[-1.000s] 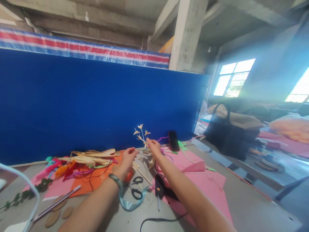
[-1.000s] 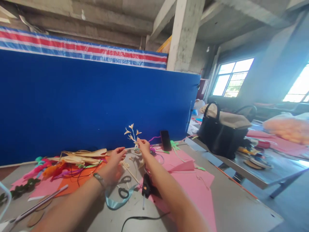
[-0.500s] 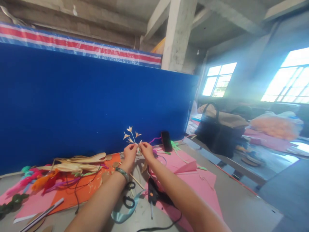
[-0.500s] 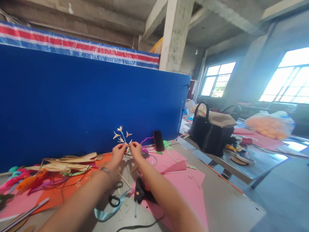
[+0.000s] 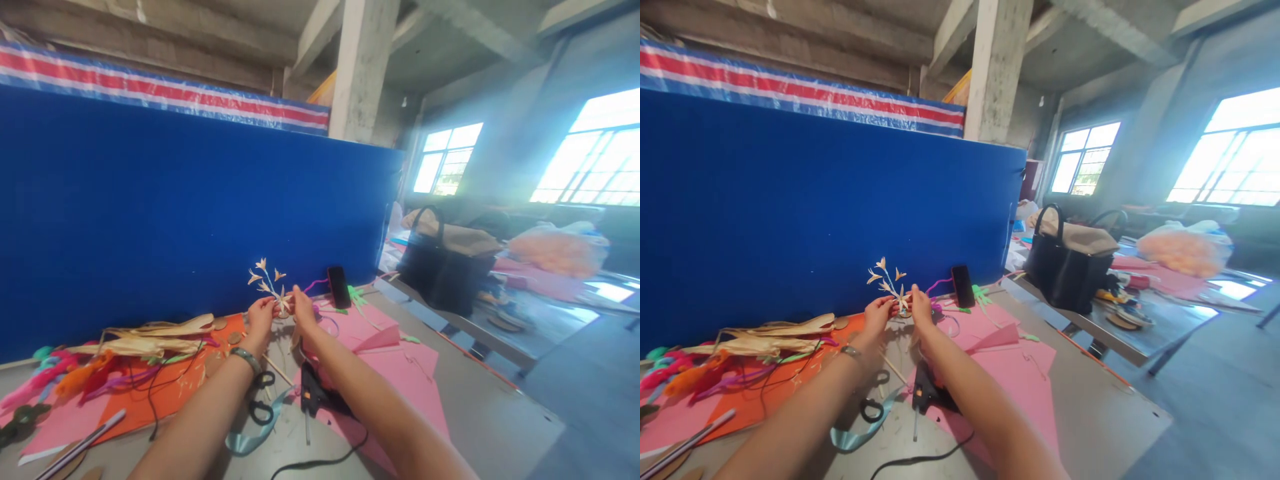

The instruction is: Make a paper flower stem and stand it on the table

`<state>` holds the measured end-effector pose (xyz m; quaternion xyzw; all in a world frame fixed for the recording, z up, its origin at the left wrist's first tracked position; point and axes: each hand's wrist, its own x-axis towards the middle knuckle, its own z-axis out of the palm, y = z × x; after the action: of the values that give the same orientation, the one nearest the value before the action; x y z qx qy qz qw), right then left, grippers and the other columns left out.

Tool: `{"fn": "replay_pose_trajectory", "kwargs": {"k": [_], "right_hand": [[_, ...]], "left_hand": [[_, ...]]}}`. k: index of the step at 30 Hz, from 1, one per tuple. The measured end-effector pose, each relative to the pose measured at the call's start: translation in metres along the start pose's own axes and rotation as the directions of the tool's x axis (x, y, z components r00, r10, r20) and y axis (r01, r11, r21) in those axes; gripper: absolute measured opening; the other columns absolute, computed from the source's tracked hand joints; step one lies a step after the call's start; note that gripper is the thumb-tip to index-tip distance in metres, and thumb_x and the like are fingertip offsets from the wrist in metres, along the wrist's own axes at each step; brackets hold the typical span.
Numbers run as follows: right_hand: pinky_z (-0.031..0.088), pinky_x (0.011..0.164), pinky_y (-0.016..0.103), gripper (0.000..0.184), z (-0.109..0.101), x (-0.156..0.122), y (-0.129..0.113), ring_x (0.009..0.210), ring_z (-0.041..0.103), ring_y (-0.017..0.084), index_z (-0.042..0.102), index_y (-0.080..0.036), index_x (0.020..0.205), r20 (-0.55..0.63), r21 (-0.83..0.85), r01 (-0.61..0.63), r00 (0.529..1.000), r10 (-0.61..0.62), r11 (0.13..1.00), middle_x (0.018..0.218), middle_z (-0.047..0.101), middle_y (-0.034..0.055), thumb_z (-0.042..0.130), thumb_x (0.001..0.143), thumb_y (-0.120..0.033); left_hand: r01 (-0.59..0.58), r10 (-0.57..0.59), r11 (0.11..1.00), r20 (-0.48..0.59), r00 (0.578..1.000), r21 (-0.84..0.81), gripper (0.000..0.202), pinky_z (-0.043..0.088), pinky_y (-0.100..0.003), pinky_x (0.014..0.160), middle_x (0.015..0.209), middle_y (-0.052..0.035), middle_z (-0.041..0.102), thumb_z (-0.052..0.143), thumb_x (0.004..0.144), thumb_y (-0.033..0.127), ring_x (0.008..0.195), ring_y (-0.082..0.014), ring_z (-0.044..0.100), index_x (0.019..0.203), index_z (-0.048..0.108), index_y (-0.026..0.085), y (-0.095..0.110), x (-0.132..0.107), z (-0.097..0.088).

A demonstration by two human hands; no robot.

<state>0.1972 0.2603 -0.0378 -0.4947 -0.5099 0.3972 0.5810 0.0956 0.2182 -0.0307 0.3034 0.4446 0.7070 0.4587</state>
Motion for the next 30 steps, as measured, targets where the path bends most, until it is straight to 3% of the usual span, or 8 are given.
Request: {"fn": "replay_pose_trajectory", "kwargs": {"k": [5, 11, 16, 23, 30], "right_hand": [[0.047, 0.055, 0.024, 0.021, -0.008, 0.009, 0.007, 0.06, 0.061, 0.015, 0.065, -0.018, 0.089, 0.068, -0.196, 0.057, 0.997, -0.044, 0.979, 0.075, 0.069, 0.0026, 0.052, 0.072, -0.022], [0.044, 0.063, 0.023, 0.011, -0.005, 0.004, 0.013, 0.07, 0.061, 0.017, 0.067, -0.016, 0.07, 0.297, -0.467, 0.172, 0.954, -0.029, 0.868, 0.07, 0.07, 0.0026, 0.063, 0.06, -0.012], [0.041, 0.065, 0.023, 0.008, 0.0, -0.001, 0.016, 0.07, 0.061, 0.017, 0.066, -0.017, 0.063, 0.386, -0.601, 0.234, 0.922, 0.021, 0.764, 0.066, 0.069, 0.0028, 0.066, 0.059, -0.009], [0.036, 0.057, 0.022, 0.007, 0.002, -0.014, 0.017, 0.058, 0.054, 0.013, 0.064, -0.014, 0.059, 0.399, -0.643, 0.259, 0.917, 0.027, 0.721, 0.058, 0.063, 0.0023, 0.061, 0.064, -0.01], [0.035, 0.054, 0.021, 0.01, 0.002, -0.026, 0.02, 0.051, 0.049, 0.011, 0.059, -0.016, 0.051, 0.344, -0.545, 0.212, 0.939, -0.015, 0.811, 0.047, 0.054, -0.0036, 0.063, 0.058, -0.011]], "left_hand": [[-0.001, 0.001, 1.0, 0.013, 1.0, -0.005, 0.011, 0.051, -0.022, 0.051, 0.059, -0.0026, 0.067, 0.07, 0.065, 0.014, 0.051, -0.0114, 0.063, 0.074, 0.065, 0.011, 0.001, 0.003, 0.001], [0.023, -0.023, 1.0, 0.029, 0.999, 0.016, 0.011, 0.051, -0.021, 0.052, 0.058, -0.0027, 0.066, 0.069, 0.065, 0.013, 0.05, -0.0111, 0.063, 0.075, 0.065, 0.011, -0.009, 0.007, -0.008], [0.043, -0.044, 0.999, 0.022, 0.999, 0.03, 0.013, 0.05, -0.021, 0.05, 0.055, -0.0021, 0.065, 0.071, 0.064, 0.015, 0.047, -0.0111, 0.062, 0.074, 0.064, 0.011, -0.02, 0.003, -0.023], [0.038, -0.038, 0.999, 0.025, 0.999, 0.013, 0.017, 0.051, -0.023, 0.053, 0.06, -0.0036, 0.067, 0.072, 0.063, 0.02, 0.052, -0.0126, 0.064, 0.075, 0.064, 0.012, -0.031, -0.007, -0.042], [0.036, -0.037, 0.999, 0.009, 0.999, 0.037, 0.016, 0.05, -0.023, 0.052, 0.06, -0.0026, 0.065, 0.068, 0.069, 0.026, 0.051, -0.0122, 0.062, 0.075, 0.063, 0.012, -0.026, -0.022, -0.053]]}}
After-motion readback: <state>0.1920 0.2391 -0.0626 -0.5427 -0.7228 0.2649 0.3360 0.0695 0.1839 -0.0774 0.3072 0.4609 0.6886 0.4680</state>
